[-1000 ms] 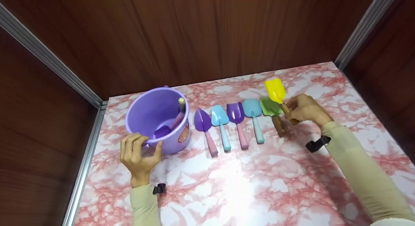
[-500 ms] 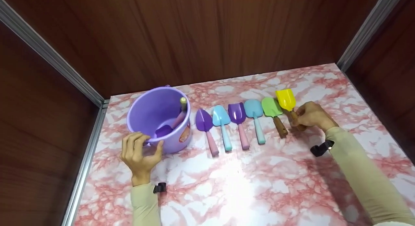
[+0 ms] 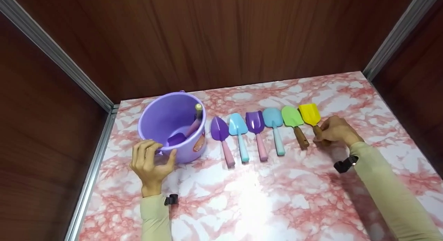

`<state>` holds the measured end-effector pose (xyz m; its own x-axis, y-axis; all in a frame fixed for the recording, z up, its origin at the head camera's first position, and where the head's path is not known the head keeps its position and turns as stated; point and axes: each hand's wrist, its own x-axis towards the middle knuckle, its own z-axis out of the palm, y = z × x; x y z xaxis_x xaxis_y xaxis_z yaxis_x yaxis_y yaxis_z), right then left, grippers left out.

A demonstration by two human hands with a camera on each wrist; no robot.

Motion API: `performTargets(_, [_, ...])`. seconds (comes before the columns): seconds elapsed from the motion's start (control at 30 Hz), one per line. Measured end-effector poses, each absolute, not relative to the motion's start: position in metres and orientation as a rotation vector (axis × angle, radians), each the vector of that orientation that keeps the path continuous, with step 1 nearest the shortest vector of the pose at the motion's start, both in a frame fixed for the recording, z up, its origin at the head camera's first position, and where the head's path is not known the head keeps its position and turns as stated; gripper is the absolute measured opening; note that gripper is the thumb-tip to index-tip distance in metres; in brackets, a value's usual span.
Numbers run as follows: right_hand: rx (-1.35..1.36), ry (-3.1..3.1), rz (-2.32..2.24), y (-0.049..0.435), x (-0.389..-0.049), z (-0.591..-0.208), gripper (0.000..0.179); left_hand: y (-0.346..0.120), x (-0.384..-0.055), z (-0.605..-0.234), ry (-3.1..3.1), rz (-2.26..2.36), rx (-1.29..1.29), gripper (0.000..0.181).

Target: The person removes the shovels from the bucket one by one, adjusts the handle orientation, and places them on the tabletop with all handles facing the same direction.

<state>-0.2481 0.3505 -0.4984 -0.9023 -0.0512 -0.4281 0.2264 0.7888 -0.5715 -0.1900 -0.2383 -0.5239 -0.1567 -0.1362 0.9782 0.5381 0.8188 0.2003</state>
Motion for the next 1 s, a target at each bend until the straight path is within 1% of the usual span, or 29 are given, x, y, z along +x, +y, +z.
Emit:
performTargets(0.2, [0.07, 2.577, -0.837, 0.345, -0.256, -0.496, 0.052, -0.244, -0.187, -0.523, -1.626, -0.59, -0.318, 0.055])
performTargets(0.43, [0.078, 2.561, -0.834, 0.356, -0.248, -0.5, 0.074, -0.241, -0.189, -0.523, -1.666, -0.57, -0.358, 0.05])
performTargets(0.57, [0.053, 2.604, -0.725, 0.352, -0.25, -0.492, 0.082, -0.242, -0.187, -0.522, -1.681, -0.579, -0.339, 0.051])
performTargets(0.73, [0.046, 2.73, -0.562, 0.334, -0.258, -0.467, 0.081, -0.241, -0.186, -0.521, -1.685, -0.579, -0.338, 0.05])
performTargets(1.0, [-0.15, 2.897, -0.571, 0.268, -0.284, -0.422, 0.064, -0.242, -0.187, -0.521, -1.677, -0.559, -0.345, 0.047])
